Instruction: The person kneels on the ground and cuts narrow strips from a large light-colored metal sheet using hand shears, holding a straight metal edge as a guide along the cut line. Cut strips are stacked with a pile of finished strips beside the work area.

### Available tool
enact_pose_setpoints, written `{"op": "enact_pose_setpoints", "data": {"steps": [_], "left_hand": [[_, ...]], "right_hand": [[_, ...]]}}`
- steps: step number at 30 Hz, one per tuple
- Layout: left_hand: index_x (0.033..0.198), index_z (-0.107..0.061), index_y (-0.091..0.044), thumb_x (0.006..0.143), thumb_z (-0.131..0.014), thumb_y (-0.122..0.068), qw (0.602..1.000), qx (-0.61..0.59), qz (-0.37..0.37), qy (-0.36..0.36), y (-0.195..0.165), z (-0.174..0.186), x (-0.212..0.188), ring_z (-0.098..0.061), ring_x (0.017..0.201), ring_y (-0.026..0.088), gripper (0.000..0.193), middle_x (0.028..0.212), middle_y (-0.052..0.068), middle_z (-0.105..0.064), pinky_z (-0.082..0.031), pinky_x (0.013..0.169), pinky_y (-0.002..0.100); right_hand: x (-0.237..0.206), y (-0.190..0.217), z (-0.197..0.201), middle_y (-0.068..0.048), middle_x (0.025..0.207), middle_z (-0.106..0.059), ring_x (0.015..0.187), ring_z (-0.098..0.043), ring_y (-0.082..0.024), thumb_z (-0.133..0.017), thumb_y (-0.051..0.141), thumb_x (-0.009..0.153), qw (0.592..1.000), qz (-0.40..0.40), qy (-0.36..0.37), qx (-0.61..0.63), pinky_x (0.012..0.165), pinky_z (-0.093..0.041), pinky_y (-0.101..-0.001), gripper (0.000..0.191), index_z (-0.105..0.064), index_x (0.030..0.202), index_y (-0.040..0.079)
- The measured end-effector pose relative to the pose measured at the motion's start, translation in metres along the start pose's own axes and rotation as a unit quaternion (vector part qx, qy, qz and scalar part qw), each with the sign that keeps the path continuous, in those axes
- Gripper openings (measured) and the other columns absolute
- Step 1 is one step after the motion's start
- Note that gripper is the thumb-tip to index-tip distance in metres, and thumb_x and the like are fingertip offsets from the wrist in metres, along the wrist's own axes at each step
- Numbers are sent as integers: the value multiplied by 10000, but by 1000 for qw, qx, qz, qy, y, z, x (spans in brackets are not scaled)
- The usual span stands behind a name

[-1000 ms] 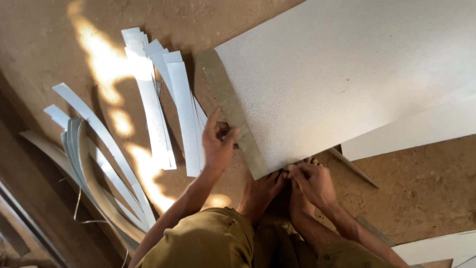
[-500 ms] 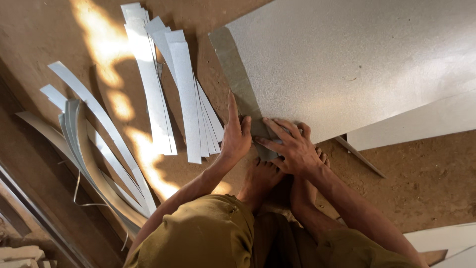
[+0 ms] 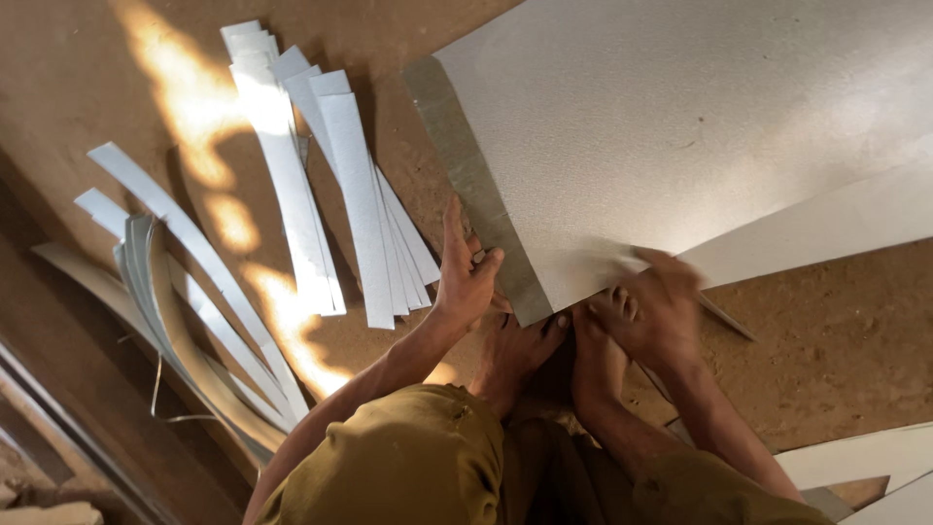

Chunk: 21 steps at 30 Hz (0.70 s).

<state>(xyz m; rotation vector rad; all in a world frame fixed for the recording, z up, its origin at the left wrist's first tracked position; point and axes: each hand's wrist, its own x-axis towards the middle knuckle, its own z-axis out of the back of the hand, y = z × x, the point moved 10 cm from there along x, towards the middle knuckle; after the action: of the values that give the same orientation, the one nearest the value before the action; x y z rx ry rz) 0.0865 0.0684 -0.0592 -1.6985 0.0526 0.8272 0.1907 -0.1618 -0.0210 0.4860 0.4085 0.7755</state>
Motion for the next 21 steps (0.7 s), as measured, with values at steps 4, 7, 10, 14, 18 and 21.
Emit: {"op": "enact_pose_setpoints", "data": {"steps": [4, 7, 10, 14, 18, 21], "left_hand": [[1645, 161, -149, 971, -526, 121, 999, 9, -40, -3, -39, -13, 13, -581, 1307, 366, 1000, 1644, 312, -266, -716, 718, 322], [1635, 127, -224, 954, -535, 130, 1000, 25, -2, -6, -55, -22, 44, -680, 985, 269, 1014, 1587, 293, -376, -686, 534, 294], [1620, 90, -311, 947, -525, 119, 999, 48, 19, -16, -68, -28, 88, -731, 726, 218, 1008, 1551, 267, -460, -655, 392, 288], [1676, 49, -362, 997, -559, 132, 995, 86, 39, -34, -76, -33, 128, -537, 682, 215, 1036, 1357, 457, -428, -687, 427, 294], [1660, 22, -341, 964, -550, 177, 996, 48, -69, -22, -102, -39, 142, -725, 749, 156, 1039, 1570, 293, -466, -691, 441, 271], [1641, 45, -336, 970, -535, 172, 996, 54, -74, -8, -107, -38, 151, -772, 761, 115, 1023, 1550, 285, -466, -690, 389, 277]], "right_hand": [[-65, -79, 53, -231, 1275, -512, 1222, -420, -369, -780, 379, 946, 968, -116, -142, -170, 1031, -312, -524, 559, -571, 1344, 46], [-99, -97, 28, -164, 1290, -571, 1192, -474, -355, -734, 250, 1033, 960, -156, -70, -220, 1071, -365, -526, 267, -564, 1208, 143], [-126, -64, 15, -197, 1099, -592, 921, -566, -355, -682, 194, 1034, 988, -132, -70, -34, 847, -472, -558, 312, -511, 1254, 52], [-144, -46, -1, -180, 960, -715, 821, -715, -294, -761, 307, 875, 900, -400, 109, 138, 708, -566, -442, 528, -543, 1258, 17], [-90, -6, 6, -223, 1217, -576, 1056, -563, -333, -676, 508, 916, 834, -514, 136, 145, 885, -491, -464, 595, -599, 1264, 31], [-40, 21, -5, -274, 1546, -332, 1397, -278, -399, -519, 670, 997, 831, -516, 24, 206, 1062, -321, -541, 782, -523, 1458, 39]]}}
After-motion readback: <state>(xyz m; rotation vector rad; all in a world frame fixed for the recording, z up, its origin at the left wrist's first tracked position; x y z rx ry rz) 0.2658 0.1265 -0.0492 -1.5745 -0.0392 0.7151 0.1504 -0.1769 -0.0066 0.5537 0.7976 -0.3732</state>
